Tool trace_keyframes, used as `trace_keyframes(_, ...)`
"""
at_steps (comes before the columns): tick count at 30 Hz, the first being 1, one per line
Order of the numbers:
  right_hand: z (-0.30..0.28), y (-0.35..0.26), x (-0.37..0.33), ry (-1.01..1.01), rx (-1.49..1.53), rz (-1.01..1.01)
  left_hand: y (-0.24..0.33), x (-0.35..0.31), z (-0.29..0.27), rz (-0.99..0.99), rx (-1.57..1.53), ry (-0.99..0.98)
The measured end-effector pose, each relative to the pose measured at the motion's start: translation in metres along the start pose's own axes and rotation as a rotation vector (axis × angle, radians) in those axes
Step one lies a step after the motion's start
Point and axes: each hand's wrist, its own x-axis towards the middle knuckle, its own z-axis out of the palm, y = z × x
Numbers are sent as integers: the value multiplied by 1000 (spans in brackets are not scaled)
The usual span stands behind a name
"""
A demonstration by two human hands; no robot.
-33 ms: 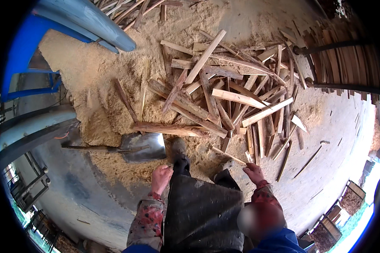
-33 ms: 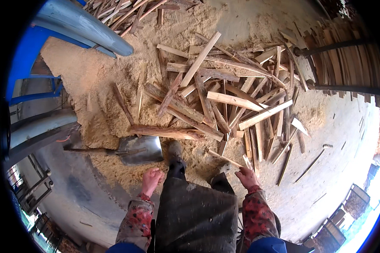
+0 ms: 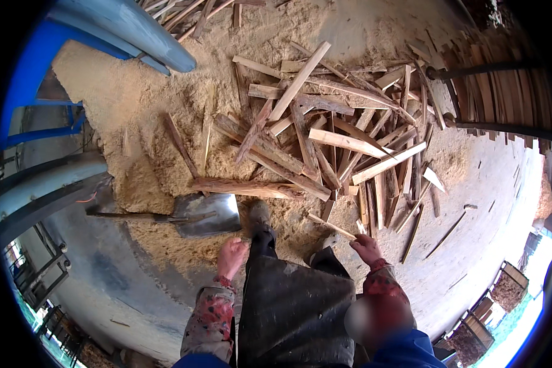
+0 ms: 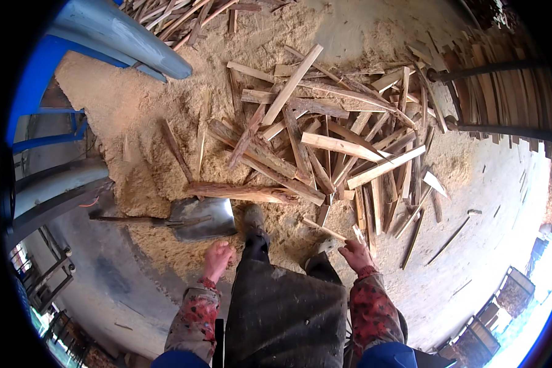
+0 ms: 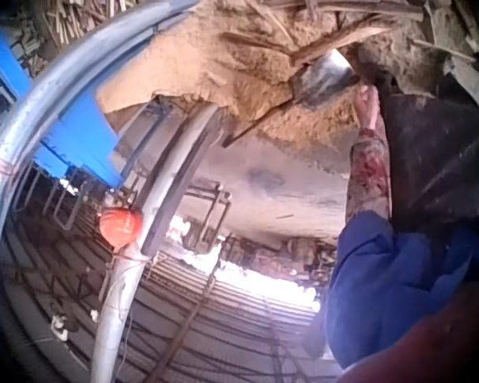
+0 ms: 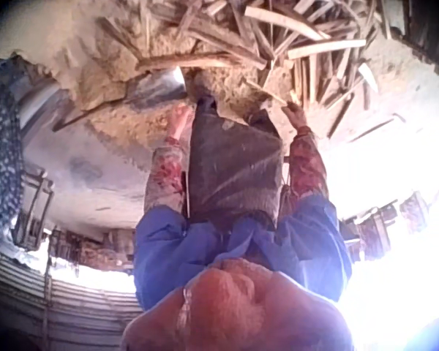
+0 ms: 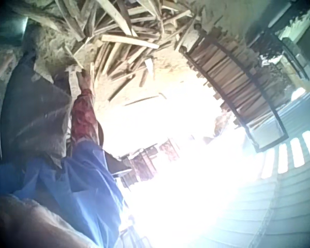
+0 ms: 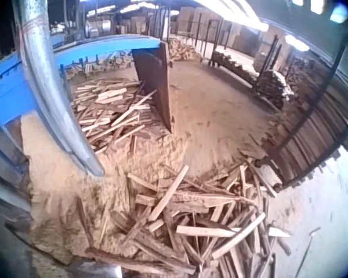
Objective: The person walks through a lumber workshop, retrieves a metal cart, and then repeatedly picks up small wooden planks and offcuts from the floor, placing them into the cart.
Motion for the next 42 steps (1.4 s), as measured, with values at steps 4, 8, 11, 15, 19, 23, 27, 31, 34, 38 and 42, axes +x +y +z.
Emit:
trace_keyframes(4,25,0,70,19,-113,-61,14,54,-3,151,296,-77)
trace_keyframes(8,22,1,174,132,-264,-241,-10,128,19,249,601,-85)
trace_keyframes(11,20,-14,250,234,-361,-406,-31,179,38,613,845,41)
trace_keyframes(15,16,-32,327,314,-461,-489,-38,238,73,574,1117,-81)
trace_keyframes(19,24,-46,379,402,-692,-519,-61,286,91,704,1341,-104)
trace_keyframes(23,30,-37,423,357,-890,-485,-83,327,85,807,1420,-122)
trace_keyframes(27,37,-36,445,382,-868,-509,-94,346,77,797,1425,-282)
trace_keyframes(31,26,-18,468,537,-831,-683,-64,334,86,932,1351,-372)
trace_keyframes(34,14,-17,481,541,-799,-679,-30,346,102,1039,1182,-378)
trace_keyframes(38,7,-26,487,455,-910,-635,20,400,120,1074,1006,121)
trace_keyframes(42,10,-29,482,452,-915,-654,34,460,128,804,932,355)
